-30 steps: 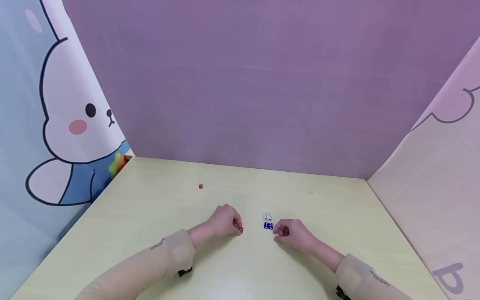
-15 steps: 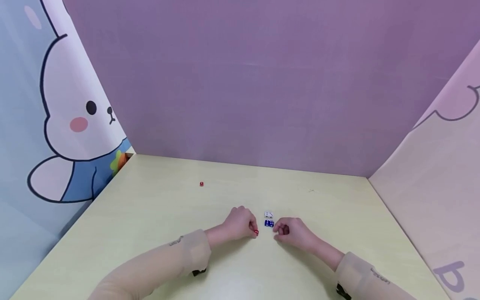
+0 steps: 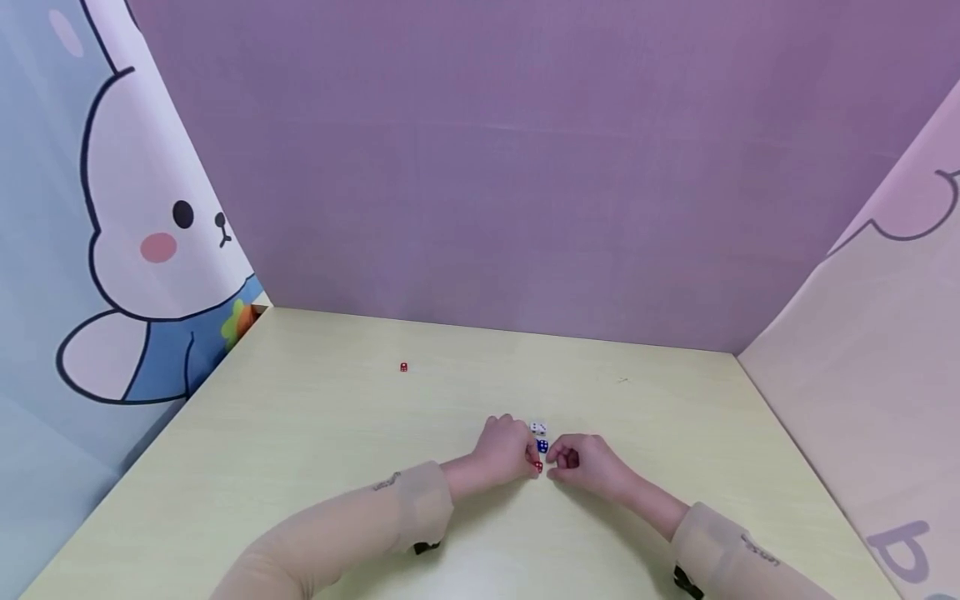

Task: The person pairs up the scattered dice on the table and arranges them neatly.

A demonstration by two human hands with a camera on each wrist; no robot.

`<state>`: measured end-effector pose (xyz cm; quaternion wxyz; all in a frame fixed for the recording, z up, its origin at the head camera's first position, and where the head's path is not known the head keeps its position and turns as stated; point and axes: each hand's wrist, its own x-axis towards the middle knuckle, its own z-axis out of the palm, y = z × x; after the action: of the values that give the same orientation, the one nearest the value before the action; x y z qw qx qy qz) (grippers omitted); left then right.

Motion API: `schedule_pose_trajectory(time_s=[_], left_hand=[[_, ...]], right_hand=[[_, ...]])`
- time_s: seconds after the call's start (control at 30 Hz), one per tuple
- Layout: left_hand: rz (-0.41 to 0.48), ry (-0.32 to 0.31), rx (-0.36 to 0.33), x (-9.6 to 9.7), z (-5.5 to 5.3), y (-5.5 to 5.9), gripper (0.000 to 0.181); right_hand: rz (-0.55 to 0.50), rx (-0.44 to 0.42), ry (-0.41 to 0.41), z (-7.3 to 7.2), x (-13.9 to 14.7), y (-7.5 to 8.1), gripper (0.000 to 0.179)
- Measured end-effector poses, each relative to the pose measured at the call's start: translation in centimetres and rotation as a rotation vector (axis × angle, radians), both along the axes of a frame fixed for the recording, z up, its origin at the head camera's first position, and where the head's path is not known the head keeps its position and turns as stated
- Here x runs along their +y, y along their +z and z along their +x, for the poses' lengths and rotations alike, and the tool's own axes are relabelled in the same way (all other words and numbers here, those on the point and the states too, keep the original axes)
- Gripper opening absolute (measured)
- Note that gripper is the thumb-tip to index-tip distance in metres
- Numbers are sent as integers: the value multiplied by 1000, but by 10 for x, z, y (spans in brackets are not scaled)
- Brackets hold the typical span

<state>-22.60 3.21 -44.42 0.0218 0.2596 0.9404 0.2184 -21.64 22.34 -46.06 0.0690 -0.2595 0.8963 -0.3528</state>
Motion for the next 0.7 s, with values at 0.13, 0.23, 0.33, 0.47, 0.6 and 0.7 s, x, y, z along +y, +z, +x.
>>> schedule_pose_trajectory(time_s=[0.13, 0.23, 0.33, 0.47, 0.6, 0.7], left_hand=[[-7, 9, 25, 5, 0, 0, 13], [-18, 14, 52, 7, 0, -1, 13], [-23, 25, 60, 9, 0, -1, 14], [-28, 34, 63, 10, 1, 0, 16], [-26, 30, 64, 9, 1, 0, 16], [-21, 21, 63, 8, 0, 0, 14]], right_hand=[[-22, 12, 18, -1, 0, -1, 12], [-29, 18, 23, -1, 0, -2, 12], [-27, 30, 28, -1, -1, -3, 12], [-17, 40, 33, -1, -2, -3, 11], [-11, 45, 34, 0, -2, -2, 11], [-6, 53, 34, 0, -3, -1, 10]])
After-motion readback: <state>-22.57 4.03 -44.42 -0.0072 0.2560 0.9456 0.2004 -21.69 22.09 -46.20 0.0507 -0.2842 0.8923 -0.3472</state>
